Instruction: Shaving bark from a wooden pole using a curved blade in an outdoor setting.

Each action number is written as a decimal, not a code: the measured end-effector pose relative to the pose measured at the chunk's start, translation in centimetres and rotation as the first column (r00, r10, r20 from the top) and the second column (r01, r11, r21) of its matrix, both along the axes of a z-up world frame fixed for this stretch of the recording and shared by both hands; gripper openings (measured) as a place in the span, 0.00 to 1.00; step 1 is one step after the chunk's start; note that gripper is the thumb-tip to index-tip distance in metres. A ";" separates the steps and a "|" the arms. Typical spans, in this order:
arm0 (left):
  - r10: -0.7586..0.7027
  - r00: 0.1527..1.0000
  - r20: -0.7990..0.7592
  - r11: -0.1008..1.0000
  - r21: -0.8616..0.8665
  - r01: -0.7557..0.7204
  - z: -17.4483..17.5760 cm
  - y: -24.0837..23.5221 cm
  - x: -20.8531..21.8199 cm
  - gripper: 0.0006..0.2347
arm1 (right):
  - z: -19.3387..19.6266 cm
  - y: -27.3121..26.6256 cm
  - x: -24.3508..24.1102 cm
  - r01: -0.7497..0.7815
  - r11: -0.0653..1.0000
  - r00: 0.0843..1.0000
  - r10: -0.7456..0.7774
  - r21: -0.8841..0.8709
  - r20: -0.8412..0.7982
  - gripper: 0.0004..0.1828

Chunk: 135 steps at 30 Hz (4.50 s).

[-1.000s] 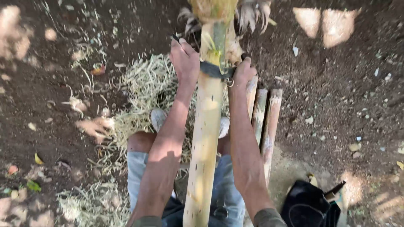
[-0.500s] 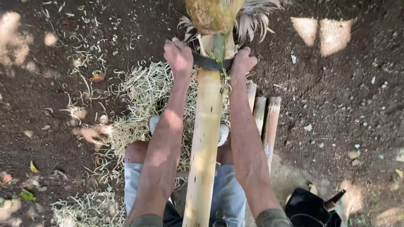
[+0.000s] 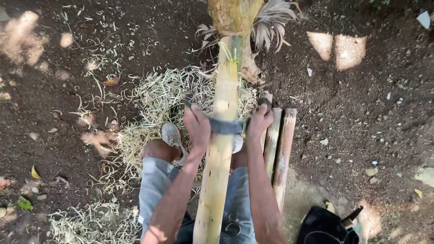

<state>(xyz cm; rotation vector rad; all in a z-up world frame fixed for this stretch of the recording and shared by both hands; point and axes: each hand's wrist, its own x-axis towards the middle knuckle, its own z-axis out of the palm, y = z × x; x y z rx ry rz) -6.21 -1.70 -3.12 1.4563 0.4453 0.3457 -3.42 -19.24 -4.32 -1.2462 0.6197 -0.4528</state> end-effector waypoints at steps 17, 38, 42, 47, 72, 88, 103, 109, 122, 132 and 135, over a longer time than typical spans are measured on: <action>-0.659 0.740 -0.136 0.751 -0.179 0.636 7.2 4.1 -21.9 0.34 | 0.2 1.1 -10.0 0.010 1.000 1.000 -0.010 0.015 0.011 0.14; -0.595 0.741 -0.311 0.787 -0.041 0.615 7.0 2.4 -22.2 0.33 | 4.9 1.1 -6.2 0.109 0.991 0.986 -0.117 0.074 0.115 0.14; -0.636 0.760 -0.133 0.770 -0.048 0.636 7.0 3.0 -21.6 0.32 | 8.3 1.4 -3.0 0.237 0.970 0.967 -0.241 0.058 0.077 0.12; -0.449 0.892 -0.050 0.808 0.404 0.429 6.2 3.6 -16.9 0.35 | 8.5 0.0 1.9 0.074 0.955 0.993 -0.097 0.287 0.065 0.14; -0.659 0.741 0.130 0.555 0.749 0.363 3.4 4.1 4.8 0.06 | 4.2 -7.8 -0.6 -0.441 0.886 0.743 0.271 -0.143 -0.612 0.24; -0.477 0.848 0.233 0.764 0.586 0.269 3.6 1.2 13.0 0.05 | 5.5 -5.3 8.0 -0.503 0.139 0.846 0.283 -0.853 -0.452 0.29; -0.384 0.913 0.141 0.864 0.404 0.301 4.8 0.3 17.0 0.07 | 8.5 -0.6 13.2 -0.389 0.170 0.873 0.382 -0.905 -0.303 0.21; -0.369 0.918 0.148 0.845 0.464 0.265 4.9 0.4 16.5 0.07 | 8.7 -0.3 12.2 -0.355 0.188 0.893 0.358 -0.916 -0.272 0.25; -0.407 0.912 0.049 0.785 0.530 0.322 4.9 0.2 12.5 0.07 | 9.7 -1.0 8.9 -0.494 0.132 0.822 0.392 -0.859 -0.413 0.24; -0.395 0.918 0.021 0.783 0.531 0.324 4.4 -0.3 14.7 0.13 | 9.4 -0.6 11.0 -0.409 0.122 0.867 0.360 -0.904 -0.344 0.30; -0.418 0.905 -0.082 0.737 0.551 0.390 5.6 0.0 12.7 0.09 | 9.2 -0.8 8.2 -0.444 0.142 0.855 0.362 -0.885 -0.371 0.29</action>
